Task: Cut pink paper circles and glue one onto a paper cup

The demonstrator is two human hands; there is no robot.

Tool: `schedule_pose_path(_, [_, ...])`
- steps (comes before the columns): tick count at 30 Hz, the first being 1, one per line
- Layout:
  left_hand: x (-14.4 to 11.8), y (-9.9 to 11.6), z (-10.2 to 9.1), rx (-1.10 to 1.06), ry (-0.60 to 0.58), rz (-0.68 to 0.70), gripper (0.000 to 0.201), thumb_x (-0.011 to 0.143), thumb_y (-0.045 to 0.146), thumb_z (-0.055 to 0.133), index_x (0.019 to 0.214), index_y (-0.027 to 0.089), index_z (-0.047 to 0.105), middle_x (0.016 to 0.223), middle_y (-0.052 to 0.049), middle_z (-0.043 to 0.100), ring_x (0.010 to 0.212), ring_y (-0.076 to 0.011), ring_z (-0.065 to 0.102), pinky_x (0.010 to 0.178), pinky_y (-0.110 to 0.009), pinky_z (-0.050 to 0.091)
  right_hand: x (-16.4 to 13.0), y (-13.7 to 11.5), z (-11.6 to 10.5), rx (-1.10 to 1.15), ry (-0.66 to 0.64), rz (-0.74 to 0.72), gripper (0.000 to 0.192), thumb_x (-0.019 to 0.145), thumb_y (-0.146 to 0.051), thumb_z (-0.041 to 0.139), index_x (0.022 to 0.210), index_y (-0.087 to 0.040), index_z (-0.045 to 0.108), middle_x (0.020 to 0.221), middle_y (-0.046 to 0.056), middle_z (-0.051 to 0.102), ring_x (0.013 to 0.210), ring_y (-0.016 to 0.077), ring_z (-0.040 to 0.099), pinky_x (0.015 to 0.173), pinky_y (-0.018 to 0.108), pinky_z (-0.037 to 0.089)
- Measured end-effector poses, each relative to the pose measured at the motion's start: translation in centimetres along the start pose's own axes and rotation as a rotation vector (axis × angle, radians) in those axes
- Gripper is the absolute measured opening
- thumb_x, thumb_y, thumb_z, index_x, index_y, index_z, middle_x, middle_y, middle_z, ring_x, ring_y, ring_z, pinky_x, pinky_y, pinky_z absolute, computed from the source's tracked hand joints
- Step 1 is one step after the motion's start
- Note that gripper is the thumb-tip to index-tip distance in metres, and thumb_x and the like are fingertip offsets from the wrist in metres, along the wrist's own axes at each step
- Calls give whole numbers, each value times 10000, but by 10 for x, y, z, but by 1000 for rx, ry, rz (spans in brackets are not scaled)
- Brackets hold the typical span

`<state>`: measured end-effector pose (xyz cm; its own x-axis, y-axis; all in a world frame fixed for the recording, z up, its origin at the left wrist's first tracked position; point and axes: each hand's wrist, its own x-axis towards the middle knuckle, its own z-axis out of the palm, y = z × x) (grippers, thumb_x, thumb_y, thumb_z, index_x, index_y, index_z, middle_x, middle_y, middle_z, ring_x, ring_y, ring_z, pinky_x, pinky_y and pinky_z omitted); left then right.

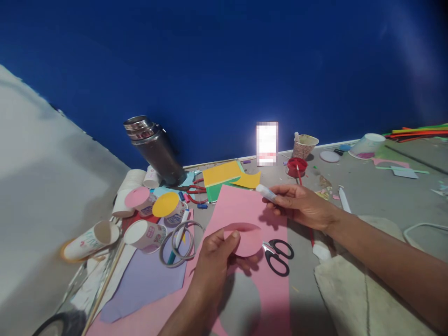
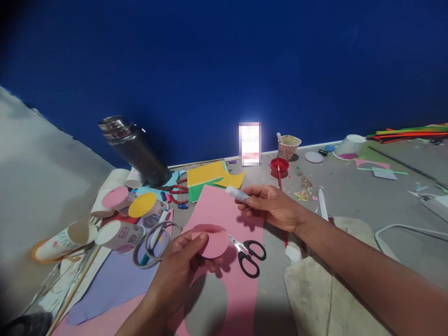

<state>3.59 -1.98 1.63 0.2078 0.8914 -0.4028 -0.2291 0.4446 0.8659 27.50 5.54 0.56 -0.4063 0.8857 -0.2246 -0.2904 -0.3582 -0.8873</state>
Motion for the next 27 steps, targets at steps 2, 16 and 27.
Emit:
schedule_pose_path(2, [0, 0, 0, -1, -19, -15, 427, 835, 395, 722, 1109, 68, 727, 651, -99, 731, 514, -167, 658, 555, -268, 539, 1, 0, -2, -72, 67, -75, 368, 733, -382, 881, 1022, -194, 751, 917, 30, 730, 756, 126, 644, 713, 261, 551])
schedule_pose_path(16, [-2, 0, -3, 79, -8, 0, 299, 845, 378, 719, 996, 121, 740, 678, -63, 725, 570, -192, 696, 602, -288, 560, 11, 21, -3, -1247, 71, -554, 176, 949, -200, 586, 1053, -226, 726, 1026, 48, 755, 957, 222, 659, 870, 375, 487])
schedule_pose_path(27, [0, 5, 6, 111, 43, 29, 261, 834, 344, 691, 967, 124, 733, 623, -26, 693, 539, -197, 690, 602, -317, 578, 1, 24, 2, -1326, 126, -688, 113, 934, -222, 652, 1030, -183, 696, 1023, 119, 728, 1018, 285, 607, 924, 458, 475])
